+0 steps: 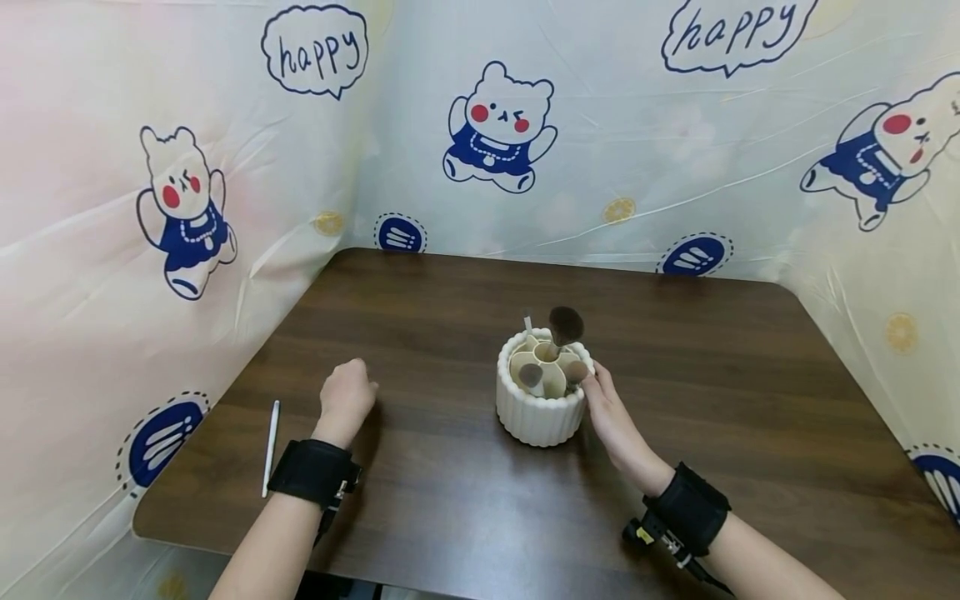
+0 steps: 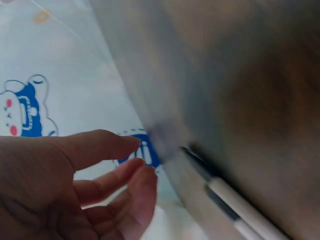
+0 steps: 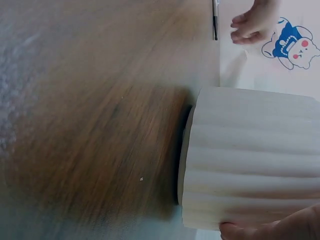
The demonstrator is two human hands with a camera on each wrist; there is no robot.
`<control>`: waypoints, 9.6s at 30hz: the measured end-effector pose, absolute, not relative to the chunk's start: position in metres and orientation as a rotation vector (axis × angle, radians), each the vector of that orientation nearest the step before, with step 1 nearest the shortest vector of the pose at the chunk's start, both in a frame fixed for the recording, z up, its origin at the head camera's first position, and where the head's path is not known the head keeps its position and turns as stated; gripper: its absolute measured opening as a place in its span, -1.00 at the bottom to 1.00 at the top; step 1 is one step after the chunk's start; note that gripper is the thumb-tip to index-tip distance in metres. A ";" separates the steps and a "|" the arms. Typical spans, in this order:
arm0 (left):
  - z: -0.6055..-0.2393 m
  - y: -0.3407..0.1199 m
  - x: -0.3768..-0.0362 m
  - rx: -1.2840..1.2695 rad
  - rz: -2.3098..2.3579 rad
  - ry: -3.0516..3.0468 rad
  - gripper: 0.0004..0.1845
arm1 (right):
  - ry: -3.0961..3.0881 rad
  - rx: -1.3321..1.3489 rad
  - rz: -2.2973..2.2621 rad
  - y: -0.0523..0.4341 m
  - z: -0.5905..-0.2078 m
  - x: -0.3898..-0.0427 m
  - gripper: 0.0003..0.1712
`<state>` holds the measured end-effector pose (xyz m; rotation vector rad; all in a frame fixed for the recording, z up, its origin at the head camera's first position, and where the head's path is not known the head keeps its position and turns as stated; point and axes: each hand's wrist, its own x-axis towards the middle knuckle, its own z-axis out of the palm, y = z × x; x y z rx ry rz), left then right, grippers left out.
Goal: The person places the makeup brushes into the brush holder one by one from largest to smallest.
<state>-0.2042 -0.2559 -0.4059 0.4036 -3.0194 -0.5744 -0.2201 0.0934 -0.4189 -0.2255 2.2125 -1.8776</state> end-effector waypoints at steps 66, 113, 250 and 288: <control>-0.366 -0.127 -0.221 -0.058 -1.720 -1.993 -0.83 | 2.236 -0.224 -1.869 0.095 -0.423 -0.220 -0.33; -0.395 -0.127 -0.226 -0.139 -1.555 -2.337 -0.84 | 2.233 -0.241 -1.858 0.095 -0.421 -0.219 -0.30; -0.317 -0.182 -0.207 0.120 -1.556 -1.901 -0.78 | 2.245 -0.250 -1.821 0.099 -0.420 -0.221 -0.29; -0.361 -0.108 -0.243 -0.004 -1.680 -2.137 -0.84 | 2.256 -0.238 -1.829 0.099 -0.422 -0.222 -0.35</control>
